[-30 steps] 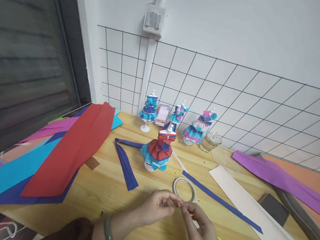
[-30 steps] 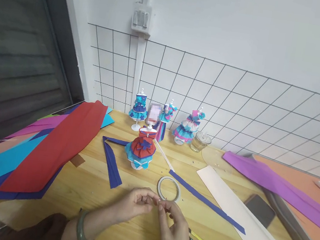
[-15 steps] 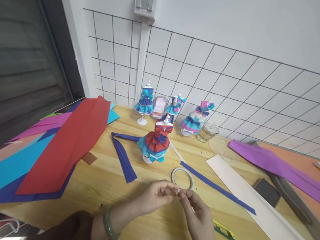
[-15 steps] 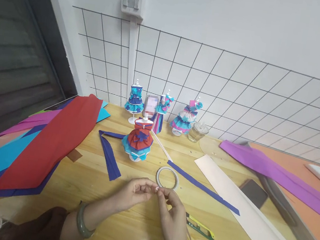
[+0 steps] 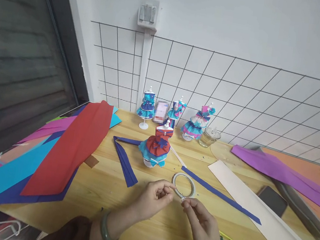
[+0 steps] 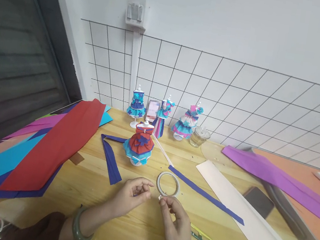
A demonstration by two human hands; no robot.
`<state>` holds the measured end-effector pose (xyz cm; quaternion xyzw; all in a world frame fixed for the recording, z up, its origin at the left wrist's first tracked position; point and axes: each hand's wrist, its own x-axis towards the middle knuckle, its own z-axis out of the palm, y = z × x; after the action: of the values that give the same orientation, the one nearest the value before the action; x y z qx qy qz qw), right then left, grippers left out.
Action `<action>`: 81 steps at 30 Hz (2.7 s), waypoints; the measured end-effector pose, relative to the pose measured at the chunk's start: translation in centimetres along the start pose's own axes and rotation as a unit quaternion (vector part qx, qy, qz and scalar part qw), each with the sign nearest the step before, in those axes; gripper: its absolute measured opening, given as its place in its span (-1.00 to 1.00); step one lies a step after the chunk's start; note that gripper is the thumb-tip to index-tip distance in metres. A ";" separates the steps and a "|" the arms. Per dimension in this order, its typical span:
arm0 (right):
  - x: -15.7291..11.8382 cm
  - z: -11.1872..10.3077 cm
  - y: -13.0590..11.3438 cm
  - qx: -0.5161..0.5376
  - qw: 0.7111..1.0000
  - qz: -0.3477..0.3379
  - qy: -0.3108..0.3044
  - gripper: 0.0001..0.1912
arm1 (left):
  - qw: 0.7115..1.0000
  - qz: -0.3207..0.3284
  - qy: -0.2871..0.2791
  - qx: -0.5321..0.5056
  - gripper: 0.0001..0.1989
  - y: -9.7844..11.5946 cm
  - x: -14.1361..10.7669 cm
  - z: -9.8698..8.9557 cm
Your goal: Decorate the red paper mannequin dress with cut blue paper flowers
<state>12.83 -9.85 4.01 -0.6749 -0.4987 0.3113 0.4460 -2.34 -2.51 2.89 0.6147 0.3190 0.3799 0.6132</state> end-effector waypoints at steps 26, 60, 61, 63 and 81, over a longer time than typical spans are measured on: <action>-0.5 1.1 -1.4 -0.012 0.994 -0.091 -0.062 -0.72 | 0.995 0.059 -0.002 0.082 -0.80 1.2 -0.5 0.2; 3.1 2.4 -4.4 0.144 0.985 -0.005 -0.094 -0.59 | 0.930 -0.103 0.140 -0.325 -0.63 4.0 1.5 -3.4; 3.4 2.6 -4.6 0.152 0.984 -0.003 -0.098 -0.59 | 0.929 -0.103 0.137 -0.328 -0.65 3.8 1.5 -3.5; 4.0 2.9 -4.9 0.169 0.980 0.002 -0.105 -0.58 | 0.930 -0.109 0.134 -0.325 -0.68 3.6 1.7 -3.7; 5.2 3.8 -4.8 0.221 0.968 0.017 -0.119 -0.59 | 0.905 -0.131 0.128 -0.384 -0.83 4.5 2.4 -4.2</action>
<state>9.22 -3.26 6.93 -0.5259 -0.4554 0.4991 0.5166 -5.01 1.52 7.44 0.2305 0.3018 0.4641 0.8002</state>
